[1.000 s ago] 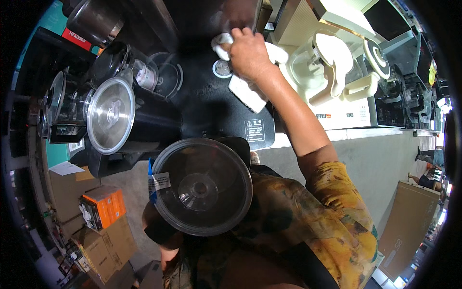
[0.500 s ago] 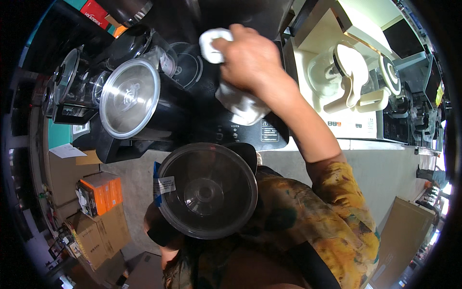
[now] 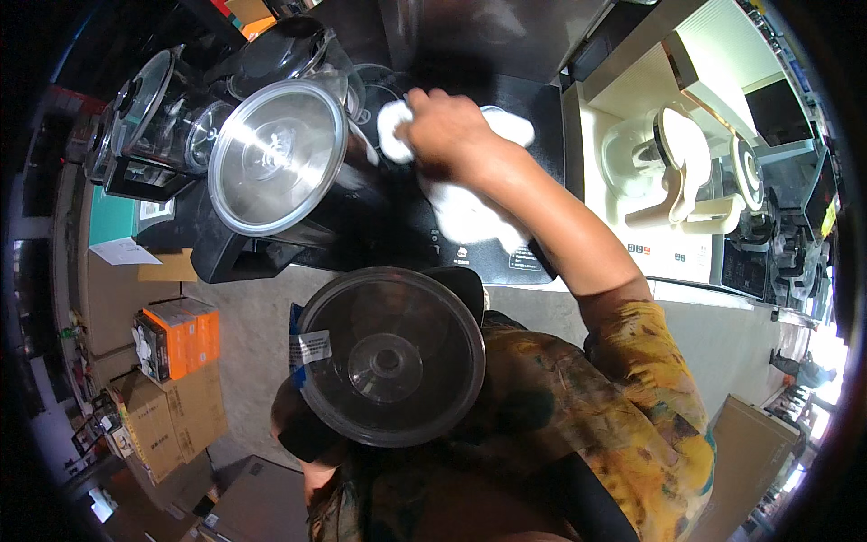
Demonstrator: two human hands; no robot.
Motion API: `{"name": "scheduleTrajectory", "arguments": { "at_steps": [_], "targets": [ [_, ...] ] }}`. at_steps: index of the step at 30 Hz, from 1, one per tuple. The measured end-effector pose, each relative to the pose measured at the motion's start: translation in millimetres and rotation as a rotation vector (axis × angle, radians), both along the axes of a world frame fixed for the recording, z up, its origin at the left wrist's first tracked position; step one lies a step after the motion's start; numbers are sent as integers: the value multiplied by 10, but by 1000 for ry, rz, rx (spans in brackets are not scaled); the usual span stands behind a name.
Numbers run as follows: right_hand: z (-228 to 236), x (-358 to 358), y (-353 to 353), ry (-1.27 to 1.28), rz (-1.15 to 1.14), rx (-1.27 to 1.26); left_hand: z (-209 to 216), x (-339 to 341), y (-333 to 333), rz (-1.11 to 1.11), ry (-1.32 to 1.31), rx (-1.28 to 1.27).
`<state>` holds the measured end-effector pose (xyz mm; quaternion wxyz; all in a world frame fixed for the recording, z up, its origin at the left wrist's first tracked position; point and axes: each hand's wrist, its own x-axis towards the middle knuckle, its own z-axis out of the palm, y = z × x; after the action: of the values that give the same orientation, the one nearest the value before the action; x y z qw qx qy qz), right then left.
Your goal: The person wipes the surfaces of a stovetop and several small kitchen appliances with a cloth, moving a glass pitcher and other items aside to reach the base units.
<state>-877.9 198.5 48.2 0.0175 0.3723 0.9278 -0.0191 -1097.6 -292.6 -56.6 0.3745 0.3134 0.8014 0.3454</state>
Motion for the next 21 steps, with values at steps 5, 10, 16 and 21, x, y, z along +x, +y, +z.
{"name": "scheduleTrajectory", "arguments": {
  "at_steps": [5,10,16,21],
  "targets": [
    [430,319,-193,-175,-34,-53,282,158,243,1,23,50],
    [0,-172,188,55,-101,406,339,114,348,-59,87,98],
    [-192,-351,446,57,-301,251,422,154,486,-64,123,148],
    [56,-80,515,-107,-358,-33,563,248,589,-22,147,210]
  ]
}}
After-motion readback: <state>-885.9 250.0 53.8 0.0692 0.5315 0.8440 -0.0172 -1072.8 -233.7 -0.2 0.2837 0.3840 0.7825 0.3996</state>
